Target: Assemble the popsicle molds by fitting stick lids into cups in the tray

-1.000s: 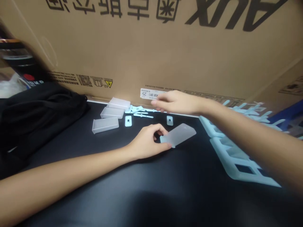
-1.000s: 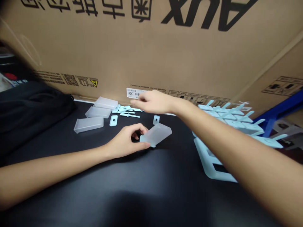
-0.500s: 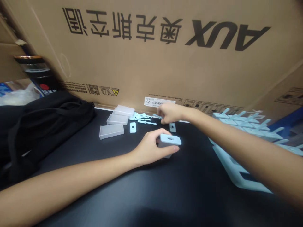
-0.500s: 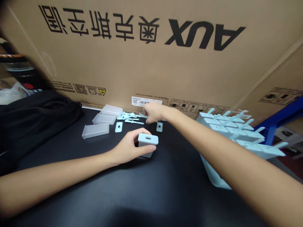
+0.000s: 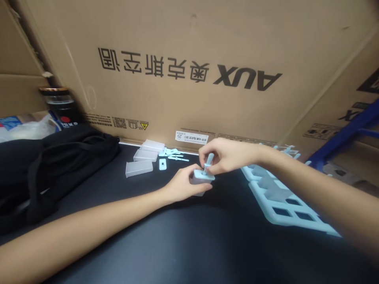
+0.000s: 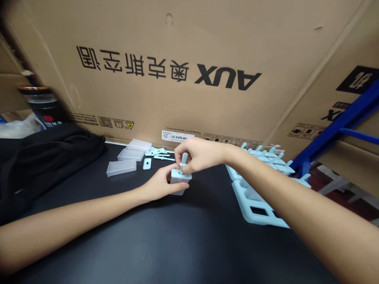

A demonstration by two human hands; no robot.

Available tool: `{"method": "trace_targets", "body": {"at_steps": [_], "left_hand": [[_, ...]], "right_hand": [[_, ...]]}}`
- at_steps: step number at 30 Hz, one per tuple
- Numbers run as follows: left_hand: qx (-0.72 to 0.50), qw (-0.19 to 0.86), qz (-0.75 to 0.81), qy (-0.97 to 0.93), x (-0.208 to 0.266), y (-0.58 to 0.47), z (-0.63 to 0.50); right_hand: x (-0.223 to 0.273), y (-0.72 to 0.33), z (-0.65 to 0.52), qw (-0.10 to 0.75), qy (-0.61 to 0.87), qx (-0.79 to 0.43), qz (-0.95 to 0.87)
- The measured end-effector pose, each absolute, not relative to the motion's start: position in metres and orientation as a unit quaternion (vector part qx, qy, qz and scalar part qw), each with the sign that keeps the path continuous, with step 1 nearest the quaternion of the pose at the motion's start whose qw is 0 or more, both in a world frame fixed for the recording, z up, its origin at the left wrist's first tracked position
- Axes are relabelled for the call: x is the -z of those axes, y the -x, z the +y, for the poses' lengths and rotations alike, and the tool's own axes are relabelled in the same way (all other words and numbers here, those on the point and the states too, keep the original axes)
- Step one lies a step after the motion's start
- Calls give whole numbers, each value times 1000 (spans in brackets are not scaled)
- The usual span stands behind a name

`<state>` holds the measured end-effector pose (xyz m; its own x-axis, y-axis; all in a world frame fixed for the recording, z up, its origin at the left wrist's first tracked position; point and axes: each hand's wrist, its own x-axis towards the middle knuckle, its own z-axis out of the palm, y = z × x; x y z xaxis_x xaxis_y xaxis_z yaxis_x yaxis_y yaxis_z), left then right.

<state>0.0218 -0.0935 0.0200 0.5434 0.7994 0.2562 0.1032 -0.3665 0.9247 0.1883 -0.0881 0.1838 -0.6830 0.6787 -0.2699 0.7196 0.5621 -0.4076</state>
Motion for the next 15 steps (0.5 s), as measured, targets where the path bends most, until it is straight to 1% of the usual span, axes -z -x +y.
{"method": "trace_targets", "body": {"at_steps": [2, 6, 8, 12, 15], "left_hand": [[-363, 464, 299, -751, -21, -21, -93], [-352, 454, 282, -768, -22, -20, -94], [-339, 453, 274, -778, -22, -20, -94], [-321, 446, 253, -796, -20, -21, -94], [-303, 444, 245, -807, -19, -21, -95]], "right_hand": [[-178, -187, -90, 63, -398, 239, 883], [-172, -180, -94, 120, -396, 170, 894], [-174, -178, -97, 150, -391, 154, 895], [-195, -193, -111, 163, -411, 120, 889], [-219, -223, -131, 158, -467, 79, 866]]}}
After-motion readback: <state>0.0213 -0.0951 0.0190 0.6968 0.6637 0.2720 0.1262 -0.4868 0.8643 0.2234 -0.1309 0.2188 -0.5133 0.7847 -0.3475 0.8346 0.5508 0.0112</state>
